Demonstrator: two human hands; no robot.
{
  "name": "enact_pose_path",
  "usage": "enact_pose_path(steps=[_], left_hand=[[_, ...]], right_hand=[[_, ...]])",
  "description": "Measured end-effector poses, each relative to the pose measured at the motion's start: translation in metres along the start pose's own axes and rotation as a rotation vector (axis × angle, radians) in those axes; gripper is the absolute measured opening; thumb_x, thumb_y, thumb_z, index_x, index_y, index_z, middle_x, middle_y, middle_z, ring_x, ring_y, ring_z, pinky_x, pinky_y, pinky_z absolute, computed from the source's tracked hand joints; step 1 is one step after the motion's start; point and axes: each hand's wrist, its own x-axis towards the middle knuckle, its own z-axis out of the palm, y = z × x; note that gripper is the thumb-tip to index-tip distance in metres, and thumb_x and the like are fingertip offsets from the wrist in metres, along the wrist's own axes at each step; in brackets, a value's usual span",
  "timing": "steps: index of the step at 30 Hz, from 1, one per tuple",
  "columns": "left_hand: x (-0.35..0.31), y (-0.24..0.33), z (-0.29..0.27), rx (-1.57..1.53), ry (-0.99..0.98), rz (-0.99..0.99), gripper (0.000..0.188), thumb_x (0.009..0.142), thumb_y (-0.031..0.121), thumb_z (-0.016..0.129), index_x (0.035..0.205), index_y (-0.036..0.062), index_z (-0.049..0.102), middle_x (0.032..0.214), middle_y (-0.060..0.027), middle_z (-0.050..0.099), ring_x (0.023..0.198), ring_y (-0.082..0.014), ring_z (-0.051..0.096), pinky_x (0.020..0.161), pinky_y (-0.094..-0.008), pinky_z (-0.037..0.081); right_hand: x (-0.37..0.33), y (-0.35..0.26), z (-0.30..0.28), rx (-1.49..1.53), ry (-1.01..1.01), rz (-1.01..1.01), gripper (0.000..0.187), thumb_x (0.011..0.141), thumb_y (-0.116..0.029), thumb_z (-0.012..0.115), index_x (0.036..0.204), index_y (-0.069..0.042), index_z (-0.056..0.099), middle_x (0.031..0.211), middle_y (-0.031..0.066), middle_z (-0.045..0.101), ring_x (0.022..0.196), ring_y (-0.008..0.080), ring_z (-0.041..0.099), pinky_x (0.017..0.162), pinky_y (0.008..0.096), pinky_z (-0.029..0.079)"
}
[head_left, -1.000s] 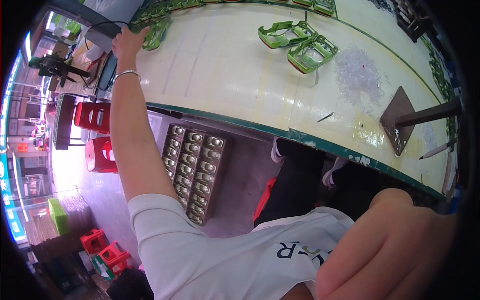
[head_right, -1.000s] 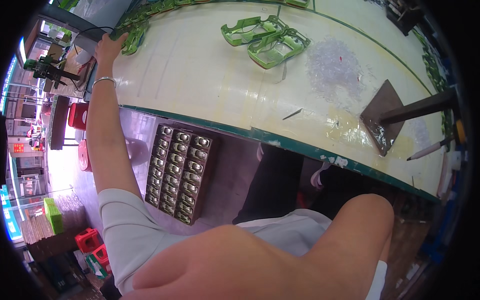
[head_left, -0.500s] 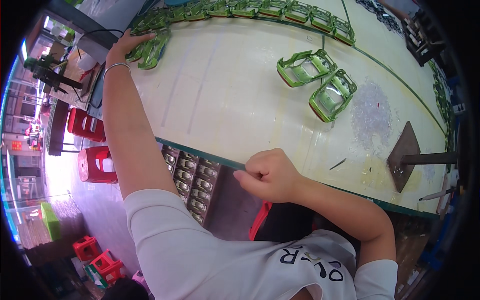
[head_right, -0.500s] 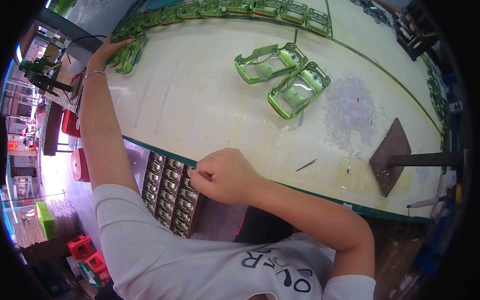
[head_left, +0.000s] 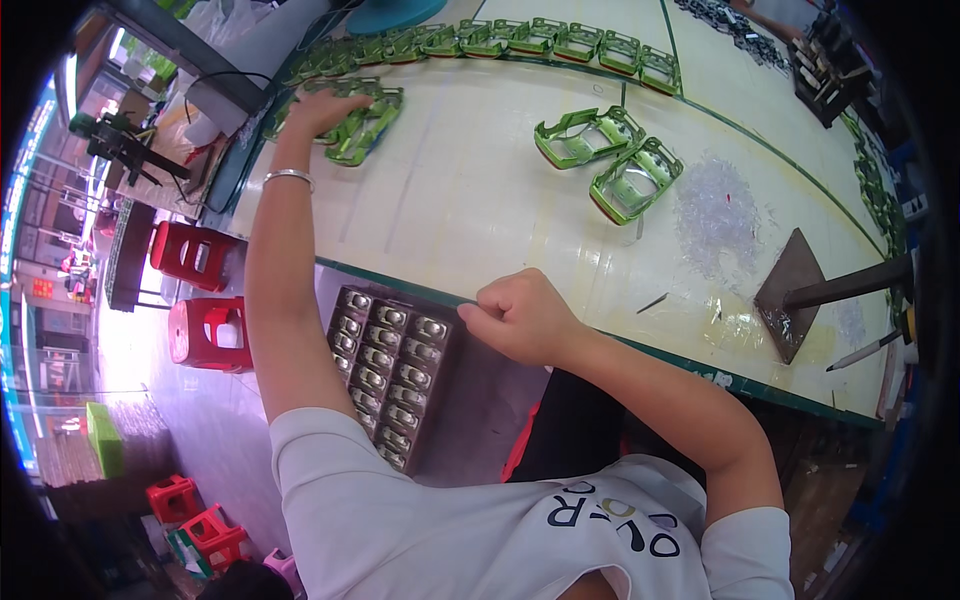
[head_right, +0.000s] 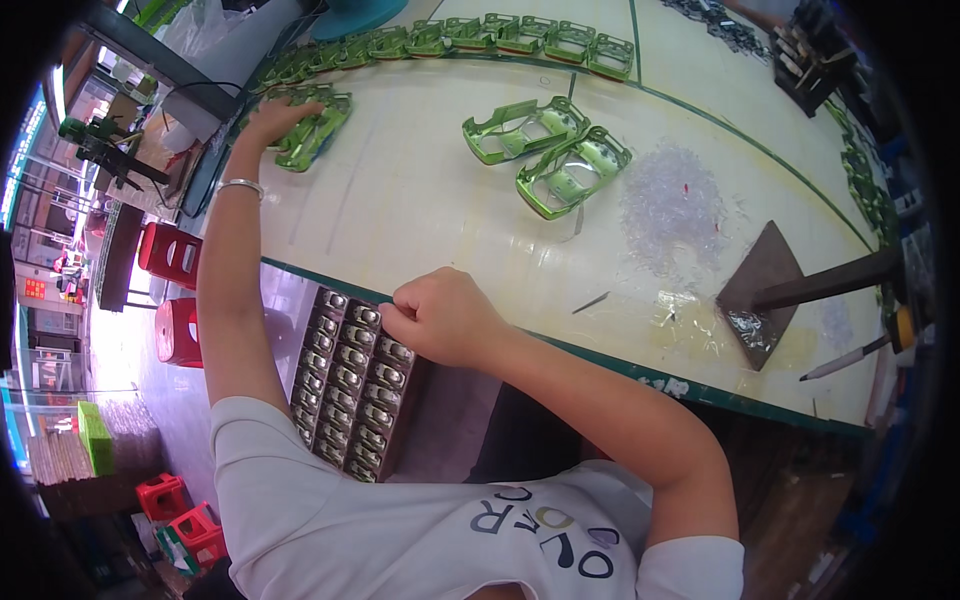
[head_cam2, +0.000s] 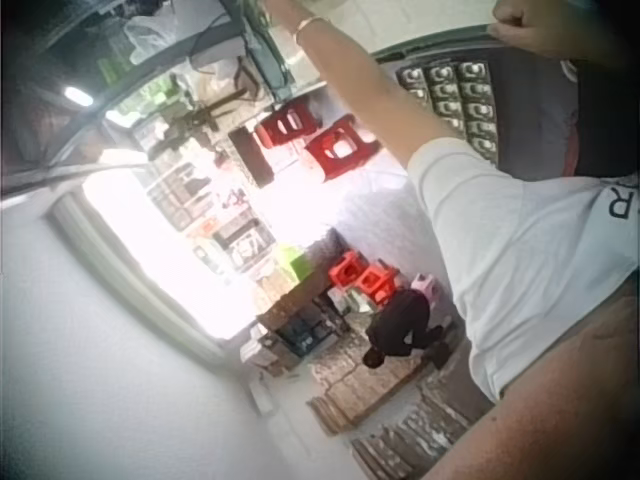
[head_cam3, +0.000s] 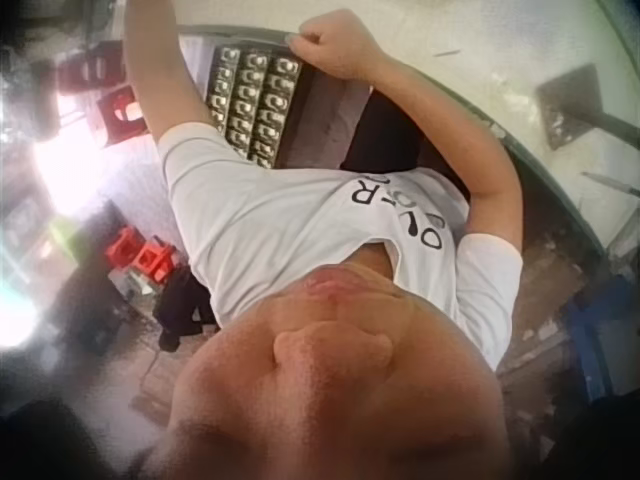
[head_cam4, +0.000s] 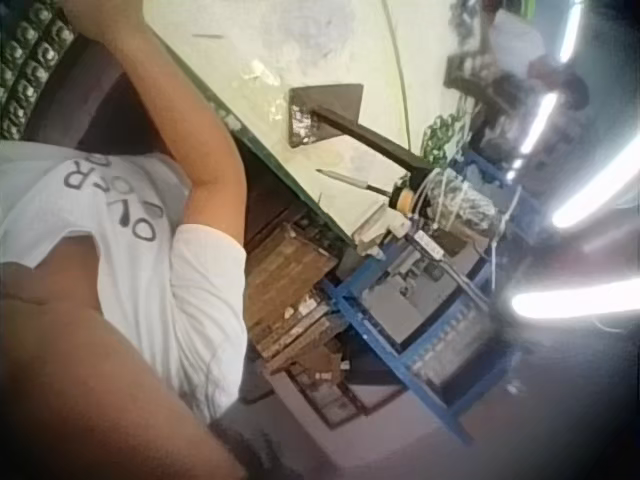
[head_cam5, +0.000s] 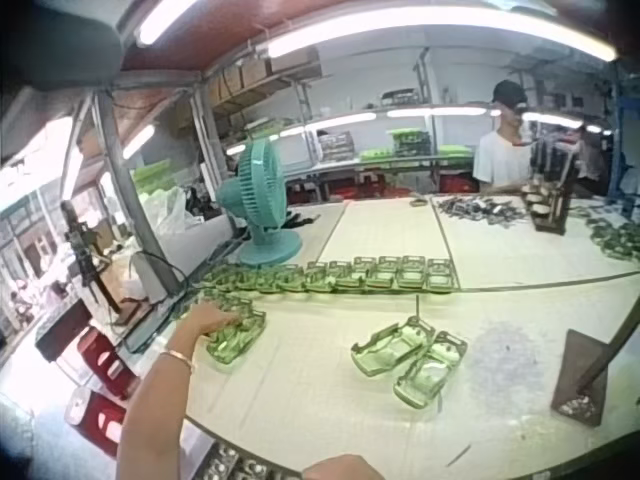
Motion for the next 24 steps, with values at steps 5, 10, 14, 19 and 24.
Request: enact_pose_path(steps=[5,10,14,19,24], left_hand=[[-0.055,0.055,-0.006,0.018,0.016,0.021,0.089,0.060,0.067,0.051,0.125,0.0072,0.039,0.132,-0.0223,0.028,0.121,-0.0372,0.029,0.098,-0.0450,0.026],[-0.085,0.138,-0.011,-0.094,0.025,0.094,0.090,0.058,0.068,0.054,0.122,0.0052,0.044,0.132,-0.0229,0.027,0.122,-0.0375,0.025,0.098,-0.0466,0.022],[-0.110,0.149,-0.005,-0.174,0.060,0.072,0.085,0.058,0.062,0.058,0.119,0.0042,0.048,0.129,-0.0252,0.028,0.119,-0.0406,0.025,0.096,-0.0495,0.020],[-0.132,0.182,-0.002,-0.208,0.097,0.138,0.083,0.057,0.060,0.059,0.116,0.0024,0.050,0.128,-0.0271,0.029,0.118,-0.0413,0.026,0.096,-0.0507,0.019],[-0.145,0.198,-0.002,-0.157,0.127,0.145,0.082,0.062,0.063,0.053,0.115,0.0005,0.050,0.126,-0.0258,0.033,0.119,-0.0413,0.025,0.095,-0.0524,0.018]], right_hand=[[0.001,-0.004,0.007,0.057,0.056,0.017,0.035,0.073,-0.020,0.055,0.049,0.001,0.042,0.043,0.0141,0.037,0.038,0.0231,0.032,0.040,0.0340,0.029],[-0.004,0.020,0.003,0.051,0.136,0.006,0.037,0.074,-0.020,0.054,0.049,0.004,0.041,0.041,0.0120,0.033,0.037,0.0157,0.032,0.040,0.0330,0.028],[-0.001,0.011,0.013,0.139,0.074,0.088,0.039,0.075,-0.017,0.056,0.048,0.004,0.037,0.040,0.0035,0.029,0.043,0.0059,0.028,0.039,0.0285,0.025],[-0.002,0.011,0.011,0.143,0.102,0.063,0.035,0.075,-0.017,0.056,0.051,0.005,0.045,0.040,0.0031,0.037,0.042,0.0064,0.031,0.039,0.0273,0.027],[-0.003,0.015,0.014,0.156,0.116,-0.013,0.029,0.075,-0.017,0.056,0.059,0.007,0.053,0.044,0.0088,0.047,0.041,0.0096,0.038,0.041,0.0301,0.032]])
